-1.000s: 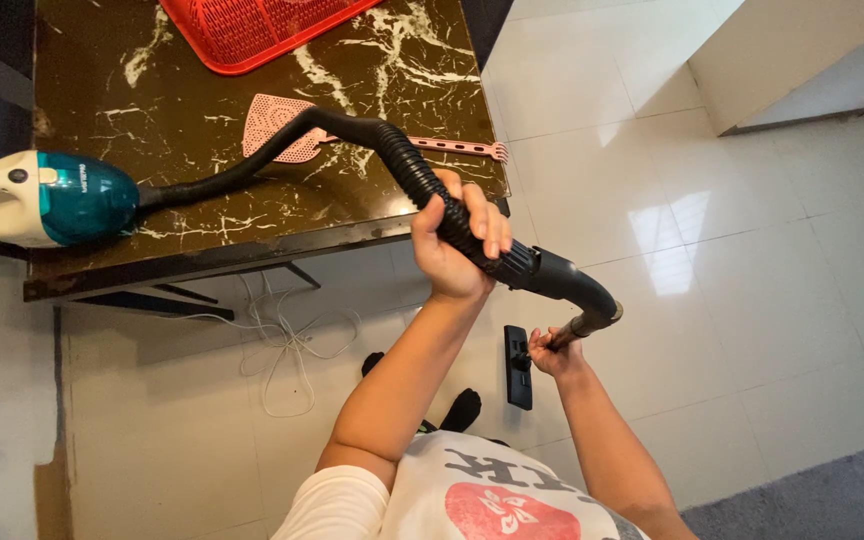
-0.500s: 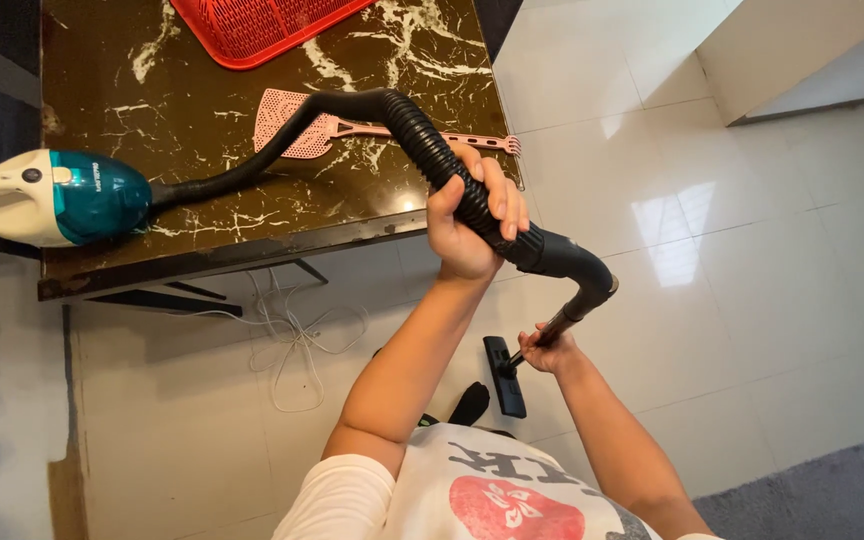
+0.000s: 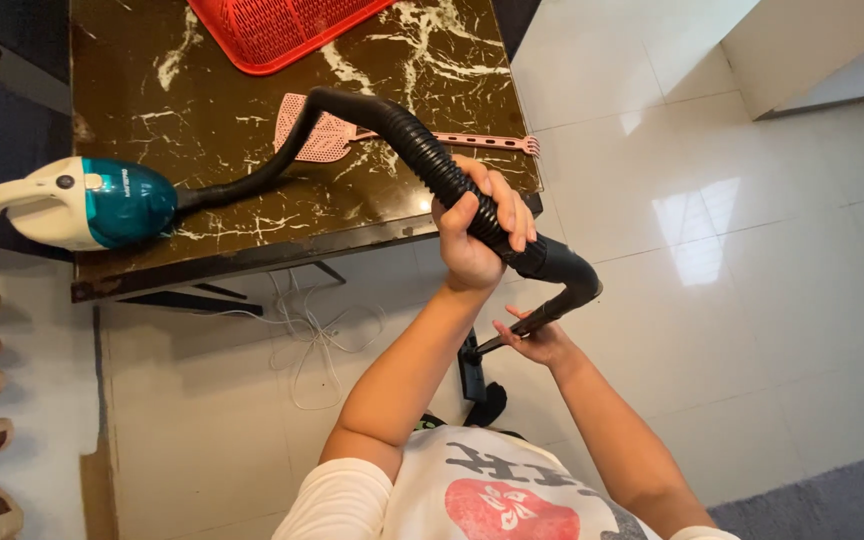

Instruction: Assemble the components of a small vacuum cleaner and reposition dining chairs.

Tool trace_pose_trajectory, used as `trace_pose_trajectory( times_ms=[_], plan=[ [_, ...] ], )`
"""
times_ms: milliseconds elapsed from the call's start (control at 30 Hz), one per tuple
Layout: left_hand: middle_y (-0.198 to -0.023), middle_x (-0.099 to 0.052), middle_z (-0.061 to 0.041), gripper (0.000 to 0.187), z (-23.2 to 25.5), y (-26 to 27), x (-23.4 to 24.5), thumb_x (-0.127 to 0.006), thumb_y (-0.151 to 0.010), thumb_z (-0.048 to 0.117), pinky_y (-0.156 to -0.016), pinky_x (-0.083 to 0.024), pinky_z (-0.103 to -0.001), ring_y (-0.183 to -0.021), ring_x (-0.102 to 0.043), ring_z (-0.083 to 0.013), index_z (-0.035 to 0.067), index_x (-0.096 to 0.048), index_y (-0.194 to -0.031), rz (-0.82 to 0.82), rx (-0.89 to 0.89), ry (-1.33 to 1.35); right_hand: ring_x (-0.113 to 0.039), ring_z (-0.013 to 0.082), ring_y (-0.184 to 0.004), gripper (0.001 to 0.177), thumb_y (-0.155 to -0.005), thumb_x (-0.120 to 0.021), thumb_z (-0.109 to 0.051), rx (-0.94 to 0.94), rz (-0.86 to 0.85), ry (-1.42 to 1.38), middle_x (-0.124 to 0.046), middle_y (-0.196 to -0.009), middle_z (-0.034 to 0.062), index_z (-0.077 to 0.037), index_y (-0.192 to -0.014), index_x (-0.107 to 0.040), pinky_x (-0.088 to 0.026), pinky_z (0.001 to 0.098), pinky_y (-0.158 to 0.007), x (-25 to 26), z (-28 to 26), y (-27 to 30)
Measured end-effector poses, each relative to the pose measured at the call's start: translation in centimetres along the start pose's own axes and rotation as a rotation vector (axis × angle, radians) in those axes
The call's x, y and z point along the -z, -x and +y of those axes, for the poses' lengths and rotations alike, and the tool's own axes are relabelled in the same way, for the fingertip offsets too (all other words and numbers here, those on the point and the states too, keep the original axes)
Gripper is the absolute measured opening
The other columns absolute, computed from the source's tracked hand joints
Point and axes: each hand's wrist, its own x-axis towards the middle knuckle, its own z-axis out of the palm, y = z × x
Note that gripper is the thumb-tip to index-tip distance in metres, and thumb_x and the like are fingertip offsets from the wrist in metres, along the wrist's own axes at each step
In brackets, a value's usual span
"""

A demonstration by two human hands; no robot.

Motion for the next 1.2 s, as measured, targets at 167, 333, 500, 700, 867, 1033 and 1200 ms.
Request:
trace_pose_trajectory(
  times_ms=[167,333,500,700,867,1033,1200],
  plan=[
    [-0.072,-0.052,-0.01,0.029,-0.1,0.8,1.2,-0.057,-0.101,0.03,-0.057,-0.052,-0.038,-0.051,-0.053,-0.0207,0.005,-0.044,-0.107,0.018,0.024,-0.008,-0.064,0.0472,-0.092,0.037,-0.091,-0.06,-0.019,-0.052,-0.123,-0.008,-0.058,-0.109,0.0366,-0.003,-0.124,-0.055,-0.062,0.0429,-0.074,0.4,-0.5,-0.2],
    [-0.073,-0.054,-0.011,0.024,-1.1,3.1,5.5,-0.056,-0.101,0.026,-0.058,-0.054,-0.039,-0.053,-0.056,-0.022,0.005,-0.045,-0.106,0.088,0.063,-0.088,-0.067,0.0543,-0.103,0.038,-0.092,-0.053,-0.031,0.012,0.038,0.142,-0.061,-0.112,0.0307,0.0,-0.115,-0.056,-0.062,0.0461,-0.071,-4.4,-2.3,4.6],
    [-0.071,-0.056,-0.012,0.021,-1.9,5.6,10.1,-0.054,-0.097,0.023,-0.059,-0.057,-0.041,-0.055,-0.06,-0.0252,0.003,-0.049,-0.101,0.281,0.104,-0.215,-0.07,0.0494,-0.109,0.054,-0.094,-0.049,-0.047,0.054,-0.208,0.368,-0.067,-0.119,0.023,-0.007,-0.128,-0.061,-0.06,0.0434,-0.07,-10.0,-3.2,11.2],
    [-0.079,-0.057,-0.011,0.023,-0.9,6.2,13.9,-0.056,-0.097,0.023,-0.069,-0.053,-0.035,-0.07,-0.061,-0.0221,0.001,-0.054,-0.093,0.304,0.05,-0.368,-0.07,0.0218,-0.109,0.065,-0.091,-0.041,-0.061,0.093,-0.183,0.801,-0.067,-0.13,0.0045,-0.018,-0.138,-0.053,-0.064,0.0452,-0.076,-12.1,-2.2,12.5],
    [-0.082,-0.056,-0.009,0.026,-0.7,6.9,14.4,-0.057,-0.098,0.025,-0.07,-0.05,-0.032,-0.072,-0.058,-0.0193,-0.001,-0.056,-0.094,0.332,0.047,-0.45,-0.06,0.0114,-0.091,0.042,-0.092,-0.079,-0.031,0.69,-0.298,1.53,-0.071,-0.102,0.0085,-0.003,-0.12,-0.066,-0.052,0.029,-0.081,-14.5,-0.9,12.1],
    [-0.083,-0.056,-0.008,0.026,0.1,7.3,13.6,-0.057,-0.097,0.026,-0.07,-0.051,-0.032,-0.072,-0.057,-0.0178,0.0,-0.056,-0.095,0.37,0.01,-0.496,-0.053,0.0078,-0.069,0.026,-0.081,-0.087,-0.02,0.736,-0.066,1.542,-0.064,-0.071,-0.0015,-0.001,-0.09,-0.073,-0.05,0.0295,-0.066,-17.8,0.7,13.5],
    [-0.087,-0.056,-0.008,0.026,0.3,7.9,12.2,-0.058,-0.093,0.027,-0.07,-0.054,-0.032,-0.075,-0.057,-0.0169,0.001,-0.056,-0.096,0.388,-0.175,-0.611,-0.052,0.0061,-0.063,0.02,-0.08,-0.083,-0.014,0.875,0.021,1.385,-0.061,-0.065,-0.002,0.0,-0.08,-0.069,-0.047,0.0284,-0.057,-16.1,1.7,11.8]
  ],
)
